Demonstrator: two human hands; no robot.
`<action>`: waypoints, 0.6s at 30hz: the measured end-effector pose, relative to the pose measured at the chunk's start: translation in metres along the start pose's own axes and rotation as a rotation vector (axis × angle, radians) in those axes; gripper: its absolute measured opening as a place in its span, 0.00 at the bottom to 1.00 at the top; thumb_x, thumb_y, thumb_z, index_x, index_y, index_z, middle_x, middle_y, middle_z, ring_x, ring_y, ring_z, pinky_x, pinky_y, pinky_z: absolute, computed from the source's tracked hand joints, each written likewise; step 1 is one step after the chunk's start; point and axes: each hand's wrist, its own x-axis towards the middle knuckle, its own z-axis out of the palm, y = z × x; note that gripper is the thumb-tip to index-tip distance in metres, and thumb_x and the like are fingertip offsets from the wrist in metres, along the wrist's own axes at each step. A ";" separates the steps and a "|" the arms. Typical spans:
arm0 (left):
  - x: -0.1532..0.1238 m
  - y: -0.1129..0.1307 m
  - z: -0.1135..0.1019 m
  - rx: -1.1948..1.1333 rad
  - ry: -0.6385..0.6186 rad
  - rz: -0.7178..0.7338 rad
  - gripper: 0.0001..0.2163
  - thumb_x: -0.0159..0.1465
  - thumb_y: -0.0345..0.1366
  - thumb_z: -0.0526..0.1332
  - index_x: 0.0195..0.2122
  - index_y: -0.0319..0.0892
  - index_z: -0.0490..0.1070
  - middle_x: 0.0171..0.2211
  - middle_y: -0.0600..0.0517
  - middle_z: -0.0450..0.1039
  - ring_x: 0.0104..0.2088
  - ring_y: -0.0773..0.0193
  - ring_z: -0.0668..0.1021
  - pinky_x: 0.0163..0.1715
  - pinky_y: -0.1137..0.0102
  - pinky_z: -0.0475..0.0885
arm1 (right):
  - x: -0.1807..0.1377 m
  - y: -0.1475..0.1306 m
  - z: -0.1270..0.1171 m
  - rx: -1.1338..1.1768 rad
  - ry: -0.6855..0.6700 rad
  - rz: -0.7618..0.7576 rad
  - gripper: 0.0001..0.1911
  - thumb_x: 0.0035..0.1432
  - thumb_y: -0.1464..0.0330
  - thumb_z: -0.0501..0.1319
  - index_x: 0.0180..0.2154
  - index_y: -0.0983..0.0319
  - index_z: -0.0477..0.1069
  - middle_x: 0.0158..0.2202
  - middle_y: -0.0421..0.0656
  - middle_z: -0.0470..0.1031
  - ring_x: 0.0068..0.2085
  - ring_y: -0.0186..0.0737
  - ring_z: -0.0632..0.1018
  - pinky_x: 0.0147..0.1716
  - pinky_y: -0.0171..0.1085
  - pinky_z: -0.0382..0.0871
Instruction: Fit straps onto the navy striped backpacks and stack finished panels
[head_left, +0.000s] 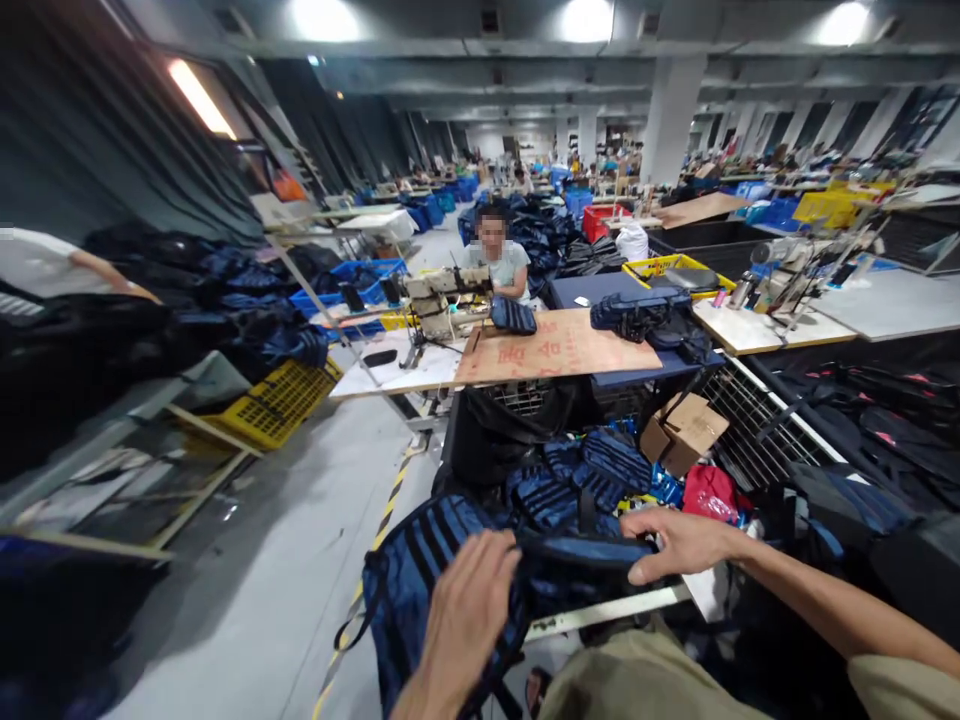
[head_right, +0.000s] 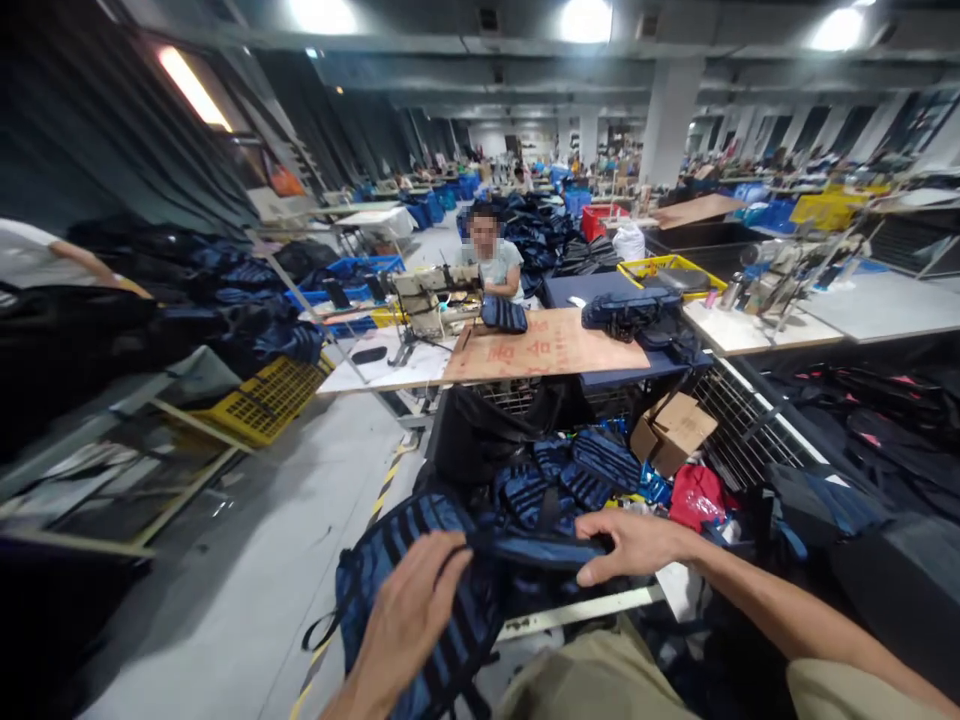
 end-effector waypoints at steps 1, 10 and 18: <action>0.004 -0.009 -0.002 0.135 0.096 0.080 0.06 0.76 0.32 0.60 0.48 0.50 0.75 0.36 0.51 0.82 0.37 0.56 0.84 0.42 0.64 0.78 | -0.001 -0.008 0.000 -0.007 -0.002 -0.023 0.25 0.61 0.46 0.73 0.36 0.59 0.70 0.34 0.36 0.69 0.37 0.37 0.70 0.34 0.34 0.61; 0.023 -0.056 -0.002 0.574 0.295 0.471 0.14 0.69 0.19 0.62 0.48 0.45 0.72 0.31 0.51 0.77 0.32 0.59 0.81 0.33 0.67 0.70 | 0.013 -0.023 -0.028 -0.486 0.344 -0.315 0.20 0.78 0.52 0.60 0.37 0.58 0.73 0.35 0.40 0.73 0.34 0.38 0.72 0.36 0.37 0.61; 0.045 -0.041 0.023 0.121 0.250 -0.102 0.06 0.73 0.36 0.63 0.42 0.47 0.81 0.30 0.46 0.80 0.27 0.60 0.76 0.28 0.64 0.60 | 0.044 0.018 -0.075 -1.016 0.840 -0.195 0.19 0.76 0.64 0.58 0.28 0.58 0.68 0.30 0.43 0.69 0.33 0.41 0.68 0.30 0.40 0.53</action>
